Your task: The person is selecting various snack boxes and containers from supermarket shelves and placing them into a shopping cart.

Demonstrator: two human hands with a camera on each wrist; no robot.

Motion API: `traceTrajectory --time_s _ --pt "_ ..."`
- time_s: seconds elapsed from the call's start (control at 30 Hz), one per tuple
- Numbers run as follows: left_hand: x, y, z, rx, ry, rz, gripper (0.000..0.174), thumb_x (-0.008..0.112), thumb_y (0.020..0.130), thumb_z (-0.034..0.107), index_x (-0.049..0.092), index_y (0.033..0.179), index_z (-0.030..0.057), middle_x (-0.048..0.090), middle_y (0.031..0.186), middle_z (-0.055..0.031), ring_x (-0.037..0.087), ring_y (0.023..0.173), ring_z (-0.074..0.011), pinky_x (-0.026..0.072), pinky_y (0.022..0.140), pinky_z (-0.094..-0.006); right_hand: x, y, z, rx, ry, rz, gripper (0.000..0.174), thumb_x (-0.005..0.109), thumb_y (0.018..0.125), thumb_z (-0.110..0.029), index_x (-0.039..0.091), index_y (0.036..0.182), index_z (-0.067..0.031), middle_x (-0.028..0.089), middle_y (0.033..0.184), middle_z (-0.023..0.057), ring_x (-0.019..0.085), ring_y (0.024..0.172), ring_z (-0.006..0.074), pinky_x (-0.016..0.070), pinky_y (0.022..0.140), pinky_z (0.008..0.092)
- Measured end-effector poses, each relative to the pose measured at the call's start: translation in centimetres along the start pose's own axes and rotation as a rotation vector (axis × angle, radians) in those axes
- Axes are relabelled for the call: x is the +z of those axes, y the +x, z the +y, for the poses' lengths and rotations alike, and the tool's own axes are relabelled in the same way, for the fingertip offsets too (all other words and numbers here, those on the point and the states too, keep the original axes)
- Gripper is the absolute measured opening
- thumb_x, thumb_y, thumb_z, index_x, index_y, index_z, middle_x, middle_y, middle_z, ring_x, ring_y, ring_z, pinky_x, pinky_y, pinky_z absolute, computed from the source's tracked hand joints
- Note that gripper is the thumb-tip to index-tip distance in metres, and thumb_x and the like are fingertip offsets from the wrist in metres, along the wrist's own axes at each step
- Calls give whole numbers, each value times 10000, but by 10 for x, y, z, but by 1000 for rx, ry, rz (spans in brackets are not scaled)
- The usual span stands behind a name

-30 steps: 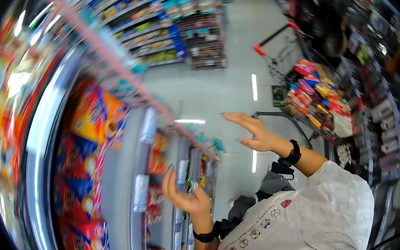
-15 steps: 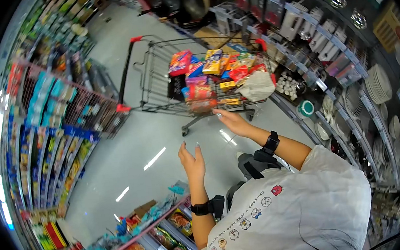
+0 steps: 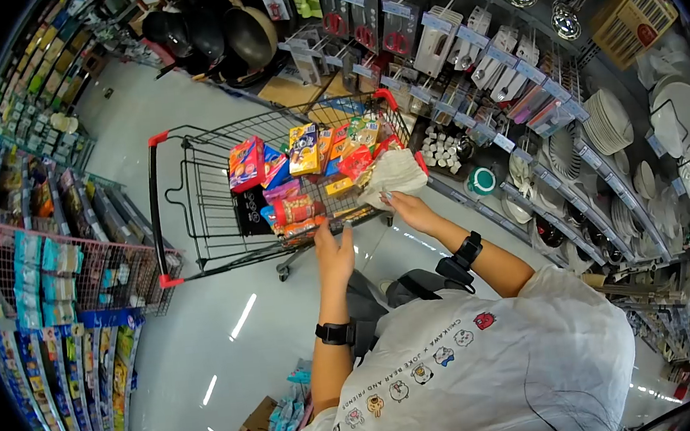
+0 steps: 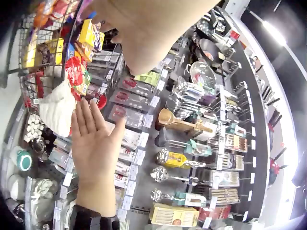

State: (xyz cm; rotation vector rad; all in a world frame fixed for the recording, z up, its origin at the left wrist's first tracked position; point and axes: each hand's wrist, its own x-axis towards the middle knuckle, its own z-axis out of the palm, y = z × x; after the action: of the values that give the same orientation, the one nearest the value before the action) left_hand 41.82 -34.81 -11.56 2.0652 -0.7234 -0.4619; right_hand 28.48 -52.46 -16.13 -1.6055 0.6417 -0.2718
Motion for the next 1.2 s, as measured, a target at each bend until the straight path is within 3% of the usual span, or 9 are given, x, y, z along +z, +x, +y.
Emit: traceTrajectory --time_s 0.2,0.37,0.47,0.63,0.67,0.73,0.9,1.1,1.2 --pt "12 81 -54 -11 -183 -166 623 553 843 356 414 1241 -102 474 1202 -308 475 1109 -385 377 945 -396 15 35 -18 205 157 60 538 334 976 -376 420 1277 62 508 1251 173 500 1153 235 373 992 324" --pt "-12 146 -93 -259 -295 -335 591 530 877 324 365 1297 -57 486 1242 -219 486 1137 -264 381 949 -337 59 86 -19 343 216 45 529 341 974 -382 439 1263 50 527 1225 163 506 1145 222 397 955 315" --pt "-51 164 -69 -385 -469 -345 579 524 882 335 371 1291 -46 483 1241 -192 485 1135 -243 387 942 -331 89 121 -26 333 105 -14 562 347 967 -416 440 1264 52 526 1231 169 511 1134 229 394 959 316" --pt "-50 207 -148 -446 -606 -313 539 538 871 314 411 1264 -31 496 1208 -178 526 1079 -226 428 900 -330 124 164 -23 296 -153 -105 540 377 953 -437 520 1183 30 576 1162 135 546 1065 217 407 922 310" --pt "-79 205 -113 -445 -511 -384 487 511 882 295 445 1242 -25 522 1187 -165 560 1026 -221 465 858 -327 128 168 -31 252 -214 -107 534 378 951 -437 528 1171 25 579 1155 136 548 1055 219 408 918 307" --pt "-56 221 -153 -492 -626 -398 385 502 870 312 513 1122 20 530 825 -79 528 662 -162 403 546 -290 130 171 -54 270 -297 -122 521 383 946 -435 538 1155 16 578 1148 142 544 1050 236 403 922 304" --pt "-21 245 -185 -588 -871 -377 367 432 908 312 514 1116 21 562 952 -89 562 781 -183 479 602 -313 124 195 -13 137 -391 -76 510 404 932 -435 554 1127 11 577 1108 149 539 989 238 426 859 323" --pt "29 273 -231 -646 -844 -290 420 406 922 385 504 1110 22 536 1006 -75 519 846 -170 442 748 -323 113 217 -23 506 157 -35 475 405 923 -493 604 989 -66 552 838 49 491 750 132 408 636 276" --pt "34 281 -225 -622 -720 -269 423 418 914 419 547 1016 29 550 920 -64 508 789 -183 433 719 -327 93 244 35 581 235 -119 481 446 900 -495 534 1141 -87 549 1015 42 500 859 138 432 689 307"
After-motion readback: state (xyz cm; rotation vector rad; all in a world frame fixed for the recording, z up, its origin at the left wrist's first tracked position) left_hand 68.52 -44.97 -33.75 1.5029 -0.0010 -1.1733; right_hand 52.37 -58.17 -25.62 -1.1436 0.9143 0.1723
